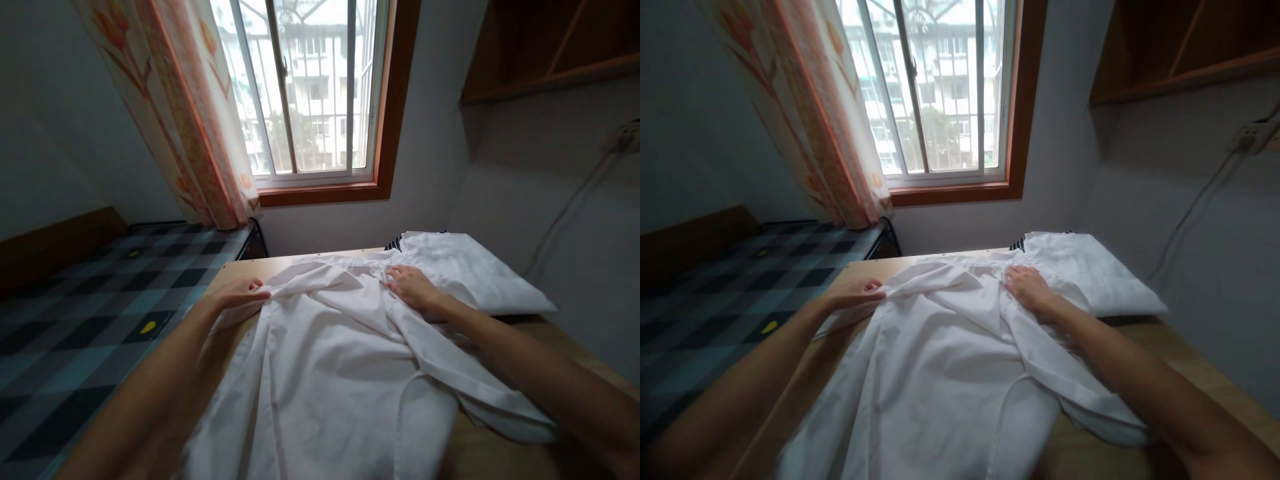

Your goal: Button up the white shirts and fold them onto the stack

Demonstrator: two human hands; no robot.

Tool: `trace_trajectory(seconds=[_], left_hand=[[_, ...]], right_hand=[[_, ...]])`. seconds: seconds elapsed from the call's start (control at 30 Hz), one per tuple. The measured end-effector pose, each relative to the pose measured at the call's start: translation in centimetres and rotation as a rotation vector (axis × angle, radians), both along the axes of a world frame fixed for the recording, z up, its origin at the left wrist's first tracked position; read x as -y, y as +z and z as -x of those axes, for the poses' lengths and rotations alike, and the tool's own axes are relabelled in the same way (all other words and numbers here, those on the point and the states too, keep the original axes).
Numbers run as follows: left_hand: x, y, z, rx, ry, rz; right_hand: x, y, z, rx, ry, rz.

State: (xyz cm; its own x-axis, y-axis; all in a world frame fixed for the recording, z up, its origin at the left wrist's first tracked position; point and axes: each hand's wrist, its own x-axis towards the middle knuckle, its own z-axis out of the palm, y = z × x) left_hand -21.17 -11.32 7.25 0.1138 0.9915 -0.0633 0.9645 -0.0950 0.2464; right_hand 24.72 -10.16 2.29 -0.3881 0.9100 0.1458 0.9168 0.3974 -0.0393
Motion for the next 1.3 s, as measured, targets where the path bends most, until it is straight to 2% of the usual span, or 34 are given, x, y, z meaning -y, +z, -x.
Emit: trace_trajectory(seconds=[0.1, 0.17, 0.23, 0.37, 0.43, 0.5, 0.57, 0.63, 0.67, 0.73, 0.8, 0.9, 1.0, 1.1, 1.2, 1.3], left_hand=[[2.0, -0.6, 0.9, -0.041, -0.051, 0.101], [3.0, -0.9, 0.8, -0.12, -0.031, 0.028], [3.5, -0.6, 0.3, -0.206, -0.003, -0.106], [2.7, 1.5, -0.8, -0.371, 0.11, -0.483], [1.8, 2.6, -1.4, -0.398, 0.166, -0.657], [0.8, 3.2, -2.1, -0.37, 0.276, -0.732], [0.2, 3.3, -3.3, -0.336, 0.408, -0.676], [0.5, 2.8, -5.3, -0.322, 0.425, -0.602], [1.1, 2.4, -6.7, -0.309, 0.375, -0.586], [3.5, 1.4, -10.2, -0.248, 0.184, -0.588], [7.1, 0.2, -14.2, -0.13, -0.023, -0.49], [12.5, -2.2, -19.8, 0.081, -0.322, -0.194], [15.0, -4.4, -23.7, 0.234, -0.39, 0.031], [14.2, -5.5, -26.0, 0.311, -0.353, 0.124], [12.8, -5.1, -27.1, 0.472, -0.368, 0.208], [13.7, -2.9, -27.5, 0.766, -0.474, 0.347]], right_hand=[[2.7, 0.1, 0.2, -0.086, 0.101, 0.034], [5.1, 0.1, 0.3, -0.106, 0.183, 0.095], [7.5, -0.1, 0.3, -0.104, 0.209, 0.151], [10.4, 0.2, 0.7, -0.072, 0.048, 0.158], [10.4, 0.8, 1.1, -0.059, -0.035, 0.095], [9.5, 1.6, 1.5, -0.095, -0.098, -0.038], [8.1, 2.3, 1.5, -0.169, -0.134, -0.166], [6.9, 2.7, 0.9, -0.201, -0.155, -0.177], [6.6, 2.9, 0.3, -0.191, -0.168, -0.143], [7.2, 3.0, -1.0, -0.152, -0.2, -0.056], [9.4, 2.8, -2.4, -0.136, -0.195, 0.006], [15.3, 1.7, -4.2, -0.132, -0.096, 0.087], [21.0, -0.1, -5.4, -0.105, -0.082, 0.136], [23.3, -0.8, -6.9, -0.128, -0.139, 0.129], [21.5, 1.4, -9.3, -0.139, -0.327, -0.008], [17.6, 5.9, -12.0, -0.161, -0.548, -0.254]])
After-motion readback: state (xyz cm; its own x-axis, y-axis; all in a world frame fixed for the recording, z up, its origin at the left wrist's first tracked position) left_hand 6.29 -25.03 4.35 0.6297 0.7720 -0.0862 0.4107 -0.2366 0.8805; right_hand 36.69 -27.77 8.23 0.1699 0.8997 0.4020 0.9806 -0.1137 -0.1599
